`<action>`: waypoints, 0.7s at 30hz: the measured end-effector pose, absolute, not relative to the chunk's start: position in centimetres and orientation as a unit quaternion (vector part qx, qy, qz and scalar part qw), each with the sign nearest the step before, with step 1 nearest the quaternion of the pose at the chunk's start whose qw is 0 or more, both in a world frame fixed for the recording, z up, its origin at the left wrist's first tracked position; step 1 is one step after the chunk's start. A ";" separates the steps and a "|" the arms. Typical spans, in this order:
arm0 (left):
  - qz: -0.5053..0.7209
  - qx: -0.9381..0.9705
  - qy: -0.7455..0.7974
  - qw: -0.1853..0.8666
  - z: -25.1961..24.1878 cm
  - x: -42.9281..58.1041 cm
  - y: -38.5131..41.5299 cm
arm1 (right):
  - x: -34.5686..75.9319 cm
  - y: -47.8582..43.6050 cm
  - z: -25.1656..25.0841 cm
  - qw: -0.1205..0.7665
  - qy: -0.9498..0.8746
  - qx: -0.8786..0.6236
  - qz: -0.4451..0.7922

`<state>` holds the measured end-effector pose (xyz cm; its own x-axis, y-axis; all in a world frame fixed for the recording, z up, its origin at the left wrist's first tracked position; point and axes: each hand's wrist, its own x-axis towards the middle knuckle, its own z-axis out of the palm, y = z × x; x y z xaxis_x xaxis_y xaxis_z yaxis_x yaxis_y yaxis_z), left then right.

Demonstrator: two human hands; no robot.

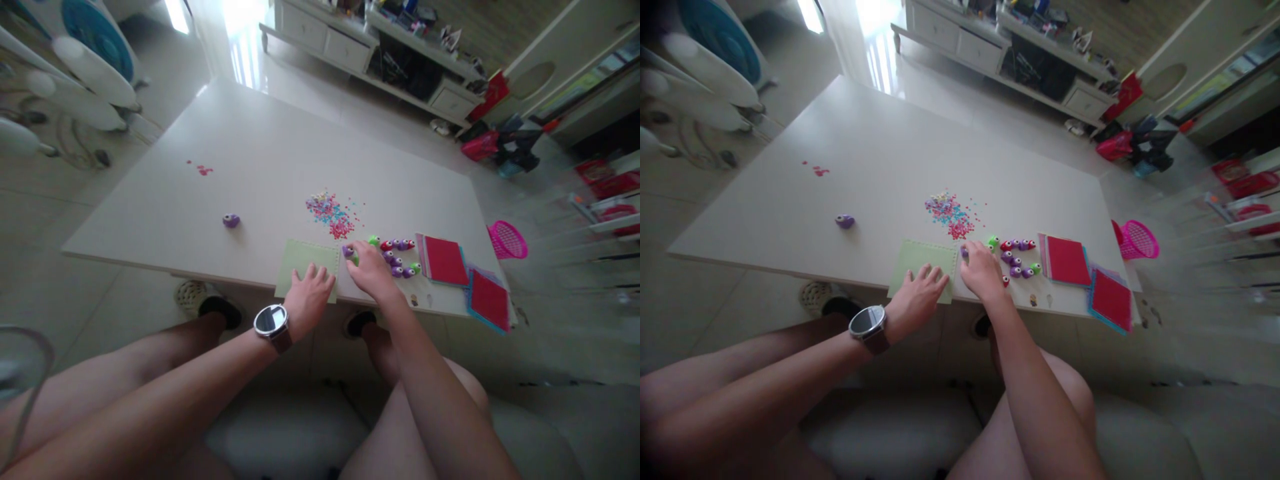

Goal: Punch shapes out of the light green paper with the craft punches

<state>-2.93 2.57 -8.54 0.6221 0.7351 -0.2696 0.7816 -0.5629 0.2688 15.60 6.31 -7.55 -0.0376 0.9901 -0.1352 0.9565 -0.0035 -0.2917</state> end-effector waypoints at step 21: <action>-0.066 0.886 0.425 0.175 -9.1 -2.9 2.4 | 16.9 5.3 -7.3 -0.066 -0.713 -0.677 0.172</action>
